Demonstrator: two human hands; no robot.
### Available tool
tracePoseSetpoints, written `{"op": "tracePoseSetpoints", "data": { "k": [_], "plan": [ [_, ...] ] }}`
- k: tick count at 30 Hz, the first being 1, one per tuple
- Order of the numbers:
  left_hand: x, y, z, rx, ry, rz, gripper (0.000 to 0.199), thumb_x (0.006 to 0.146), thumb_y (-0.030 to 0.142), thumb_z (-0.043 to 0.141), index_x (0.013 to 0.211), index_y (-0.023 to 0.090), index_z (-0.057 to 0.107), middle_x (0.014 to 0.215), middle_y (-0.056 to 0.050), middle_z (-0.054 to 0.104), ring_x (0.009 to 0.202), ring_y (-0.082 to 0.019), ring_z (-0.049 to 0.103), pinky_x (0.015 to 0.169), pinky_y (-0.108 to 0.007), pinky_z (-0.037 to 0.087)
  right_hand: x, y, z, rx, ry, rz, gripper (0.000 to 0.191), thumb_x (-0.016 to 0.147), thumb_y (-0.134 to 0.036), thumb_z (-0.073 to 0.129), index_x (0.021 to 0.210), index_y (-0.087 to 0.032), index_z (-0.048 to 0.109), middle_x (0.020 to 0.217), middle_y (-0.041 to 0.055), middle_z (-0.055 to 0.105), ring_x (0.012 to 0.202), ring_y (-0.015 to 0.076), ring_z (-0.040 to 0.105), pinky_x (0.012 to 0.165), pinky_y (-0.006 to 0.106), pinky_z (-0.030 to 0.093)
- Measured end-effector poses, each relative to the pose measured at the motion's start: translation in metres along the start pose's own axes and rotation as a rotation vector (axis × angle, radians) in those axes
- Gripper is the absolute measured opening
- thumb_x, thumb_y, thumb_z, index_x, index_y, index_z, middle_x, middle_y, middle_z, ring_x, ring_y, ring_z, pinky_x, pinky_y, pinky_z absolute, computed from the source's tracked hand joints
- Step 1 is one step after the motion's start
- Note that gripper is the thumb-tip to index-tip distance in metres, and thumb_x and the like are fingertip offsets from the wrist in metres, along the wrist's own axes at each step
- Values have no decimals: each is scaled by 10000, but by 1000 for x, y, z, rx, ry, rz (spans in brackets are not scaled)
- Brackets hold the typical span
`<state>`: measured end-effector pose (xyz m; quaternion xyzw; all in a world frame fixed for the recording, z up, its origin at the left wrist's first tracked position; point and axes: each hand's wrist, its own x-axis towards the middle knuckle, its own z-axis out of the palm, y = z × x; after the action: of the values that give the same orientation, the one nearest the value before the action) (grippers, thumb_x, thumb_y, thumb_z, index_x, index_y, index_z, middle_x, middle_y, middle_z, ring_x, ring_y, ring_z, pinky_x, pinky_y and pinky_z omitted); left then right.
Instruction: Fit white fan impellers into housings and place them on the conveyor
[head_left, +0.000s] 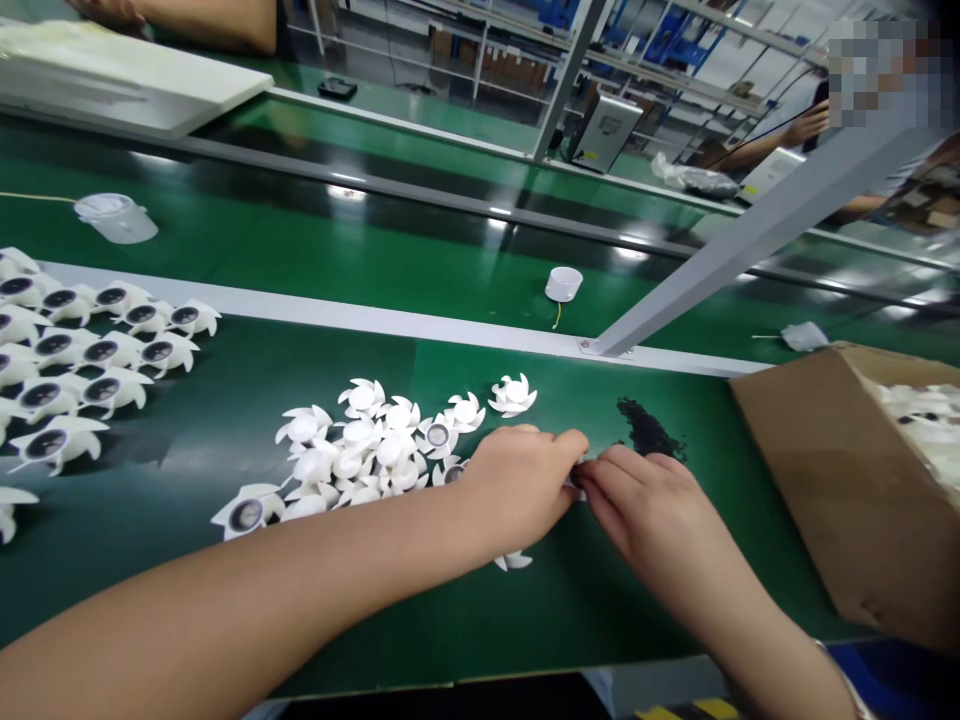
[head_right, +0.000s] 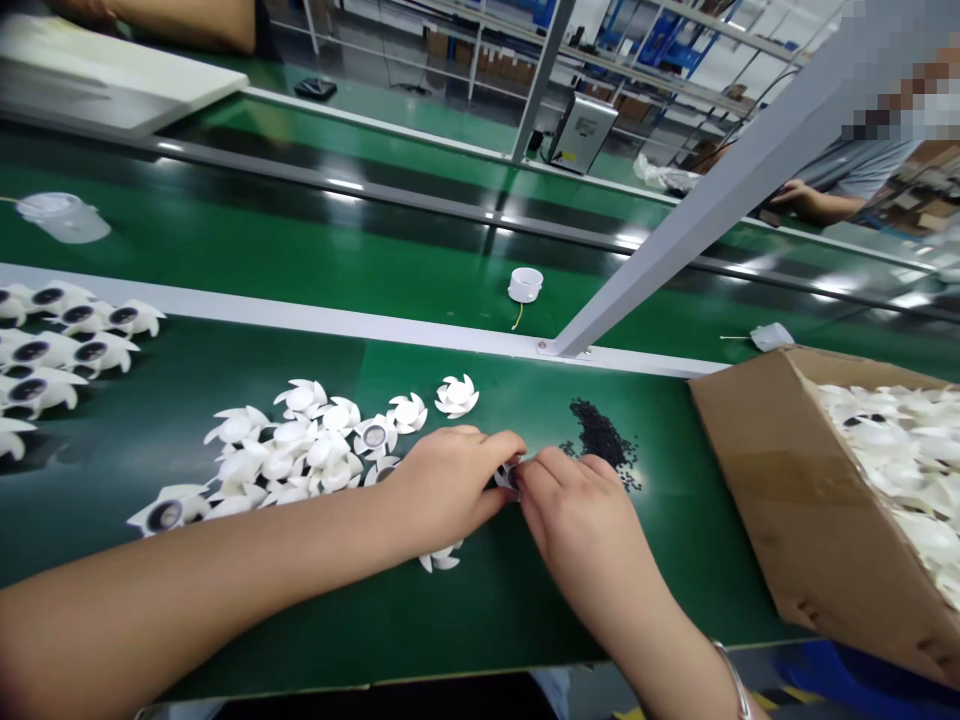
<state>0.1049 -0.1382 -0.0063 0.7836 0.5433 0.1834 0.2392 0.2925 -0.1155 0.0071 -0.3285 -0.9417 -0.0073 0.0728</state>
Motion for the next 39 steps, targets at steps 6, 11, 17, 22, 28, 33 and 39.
{"op": "tracePoseSetpoints", "data": {
  "k": [6, 11, 17, 22, 28, 33, 39],
  "plan": [
    [-1, 1, 0, -8, 2, -8, 230, 884, 329, 624, 1083, 222, 577, 851, -23, 664, 872, -253, 624, 719, -359, 490, 13, 9, -8, 348, -73, 351, 177, 898, -301, 531, 785, -203, 625, 802, 31, 629, 689, 168, 588, 605, 290, 426],
    [-1, 0, 2, 6, 12, -13, 233, 870, 341, 655, 1058, 224, 584, 845, -22, 658, 851, -243, 626, 697, -342, 469, 38, 32, -14, 660, -433, 583, 186, 760, -386, 686, 723, -209, 643, 673, 9, 644, 618, 152, 571, 549, 262, 431],
    [-2, -2, 5, 26, 48, 25, 238, 879, 328, 633, 1081, 221, 564, 806, -5, 654, 824, -244, 627, 662, -336, 442, 50, 69, -26, 798, -423, 574, 345, 791, -537, 703, 814, -193, 688, 662, 15, 633, 516, 114, 508, 450, 234, 387],
    [-2, -1, 9, 162, 54, 156, 210, 831, 177, 609, 1033, 201, 561, 866, -8, 678, 765, -219, 623, 653, -344, 432, 93, 83, -21, 614, -111, 401, 347, 890, -526, 603, 888, -188, 683, 733, 36, 642, 632, 155, 582, 517, 259, 453],
    [-4, 1, 17, 257, 48, 232, 194, 820, 111, 550, 993, 168, 615, 1026, -79, 701, 810, -222, 647, 603, -342, 445, 198, 75, 16, 227, 128, 203, 579, 816, -140, 622, 1380, -102, 496, 1392, 220, 449, 1260, 354, 478, 980, 493, 469],
    [-5, 1, 20, 273, 58, 241, 186, 844, 141, 559, 1020, 157, 617, 1091, -99, 687, 834, -231, 641, 595, -338, 467, 257, 65, 35, 97, 64, -4, 664, 760, 61, 529, 1371, -198, 546, 1530, 160, 328, 1404, 418, 259, 1057, 625, 332],
    [-9, 5, 13, 296, 178, 271, 510, 916, 619, 508, 1148, 170, 571, 1219, -128, 612, 999, -285, 594, 740, -395, 519, 244, 64, 27, 44, 101, -74, 298, 818, -45, 569, 1067, -181, 664, 1183, 164, 571, 1061, 300, 533, 838, 422, 483]
  ]
}}
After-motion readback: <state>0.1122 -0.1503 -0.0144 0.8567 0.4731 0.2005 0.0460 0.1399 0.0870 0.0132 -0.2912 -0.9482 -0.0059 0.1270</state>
